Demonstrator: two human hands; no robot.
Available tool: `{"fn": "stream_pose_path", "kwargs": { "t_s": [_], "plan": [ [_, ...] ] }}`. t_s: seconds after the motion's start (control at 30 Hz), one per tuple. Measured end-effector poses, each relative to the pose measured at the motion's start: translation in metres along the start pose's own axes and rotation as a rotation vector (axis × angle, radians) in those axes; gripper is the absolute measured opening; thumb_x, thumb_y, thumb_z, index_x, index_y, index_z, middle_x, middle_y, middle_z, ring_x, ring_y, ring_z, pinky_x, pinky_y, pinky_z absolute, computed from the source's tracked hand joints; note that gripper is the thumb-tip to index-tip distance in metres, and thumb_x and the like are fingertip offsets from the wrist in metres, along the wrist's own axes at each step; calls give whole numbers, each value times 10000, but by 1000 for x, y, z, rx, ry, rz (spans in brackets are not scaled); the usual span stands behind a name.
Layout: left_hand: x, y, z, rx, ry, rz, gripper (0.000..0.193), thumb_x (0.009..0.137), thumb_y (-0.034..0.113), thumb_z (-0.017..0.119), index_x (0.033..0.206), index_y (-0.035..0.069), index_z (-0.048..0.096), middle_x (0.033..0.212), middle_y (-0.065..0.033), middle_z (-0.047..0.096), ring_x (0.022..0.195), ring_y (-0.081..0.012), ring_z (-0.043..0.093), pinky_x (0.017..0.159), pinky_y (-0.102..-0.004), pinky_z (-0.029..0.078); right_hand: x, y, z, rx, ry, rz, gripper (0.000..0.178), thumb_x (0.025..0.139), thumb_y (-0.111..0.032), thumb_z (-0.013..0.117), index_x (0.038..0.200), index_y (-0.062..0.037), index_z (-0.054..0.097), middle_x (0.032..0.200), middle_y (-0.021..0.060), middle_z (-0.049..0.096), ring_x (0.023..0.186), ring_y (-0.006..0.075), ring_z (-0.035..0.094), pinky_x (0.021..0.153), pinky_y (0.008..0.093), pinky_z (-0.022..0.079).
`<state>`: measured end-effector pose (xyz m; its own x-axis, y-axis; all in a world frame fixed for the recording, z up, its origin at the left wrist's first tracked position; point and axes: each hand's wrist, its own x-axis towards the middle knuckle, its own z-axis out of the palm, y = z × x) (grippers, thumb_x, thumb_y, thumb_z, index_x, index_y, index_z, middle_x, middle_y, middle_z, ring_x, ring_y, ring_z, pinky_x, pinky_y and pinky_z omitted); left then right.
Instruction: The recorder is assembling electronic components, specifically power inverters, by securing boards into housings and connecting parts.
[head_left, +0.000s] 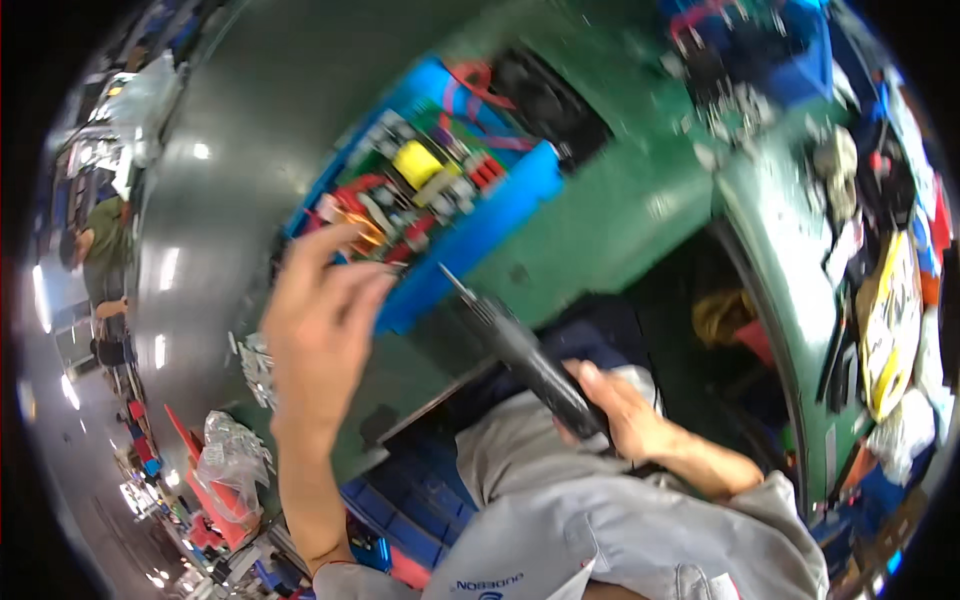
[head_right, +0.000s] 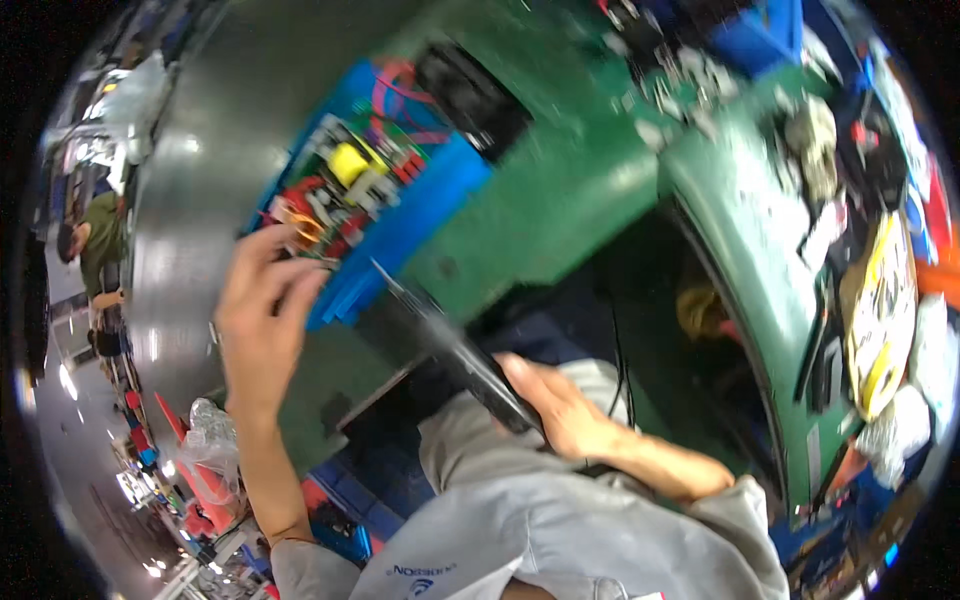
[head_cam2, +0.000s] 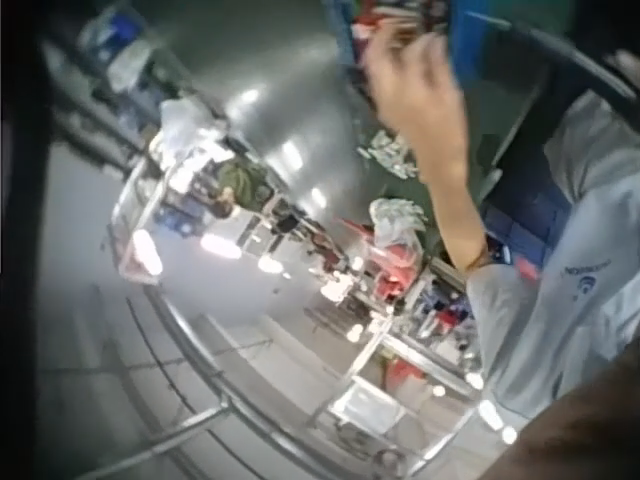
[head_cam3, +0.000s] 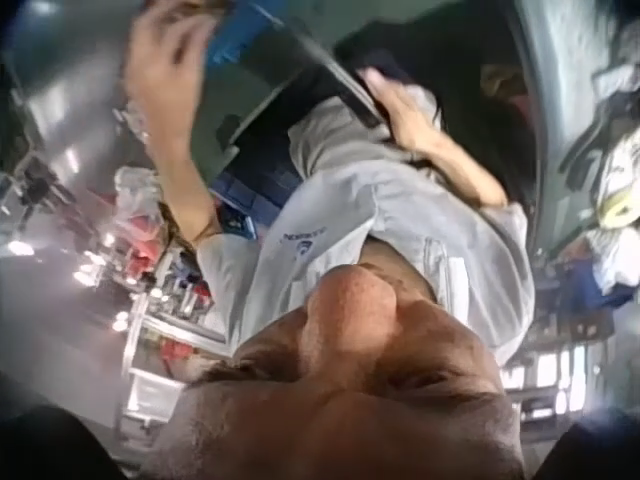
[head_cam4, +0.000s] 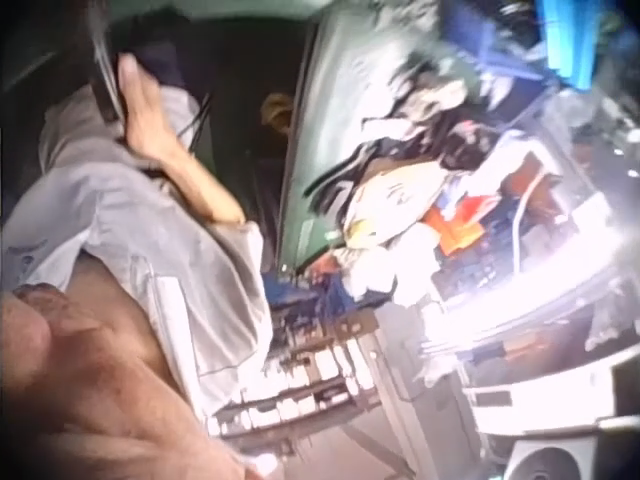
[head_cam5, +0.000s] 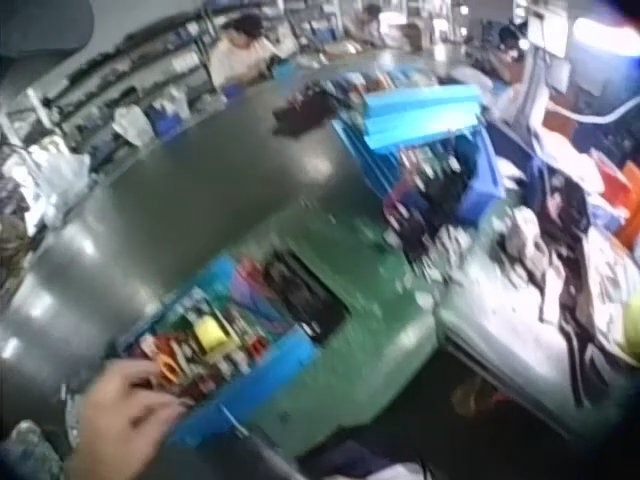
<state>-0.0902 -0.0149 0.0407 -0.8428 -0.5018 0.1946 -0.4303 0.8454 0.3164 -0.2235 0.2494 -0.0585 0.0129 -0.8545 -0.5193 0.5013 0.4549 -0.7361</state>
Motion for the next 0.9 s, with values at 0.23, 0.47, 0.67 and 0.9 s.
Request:
{"fn": "stream_pose_path", "kwargs": {
  "t_s": [0.23,0.47,0.67,0.9],
  "plan": [
    [30,0,7,-1,-123,142,138,735,38,775,835,13,683,1325,-104,603,1115,-312,617,932,-423,505,-12,3,1,38,-42,100,666,1093,-473,145,1349,16,517,813,64,640,773,152,584,749,302,468],
    [29,-8,8,-67,-216,88,155,772,1,744,898,-12,654,1497,-180,469,1272,-367,541,1006,-441,477,-11,-1,-2,134,-118,144,702,1082,-525,182,1394,40,459,857,93,657,776,164,608,751,308,484],
    [29,-17,14,-134,-198,72,126,819,50,694,796,-56,629,1519,-170,444,1259,-331,543,1020,-430,470,-9,-9,-2,234,-136,223,763,1052,-610,218,1348,38,489,869,85,658,762,148,596,717,295,471],
    [27,-18,11,-201,-219,40,132,783,9,745,893,-17,676,1497,-182,482,1245,-392,551,1031,-458,455,-7,-10,-2,160,-183,234,777,1048,-620,164,1280,29,522,837,84,663,748,147,600,706,294,474]
  ]
}}
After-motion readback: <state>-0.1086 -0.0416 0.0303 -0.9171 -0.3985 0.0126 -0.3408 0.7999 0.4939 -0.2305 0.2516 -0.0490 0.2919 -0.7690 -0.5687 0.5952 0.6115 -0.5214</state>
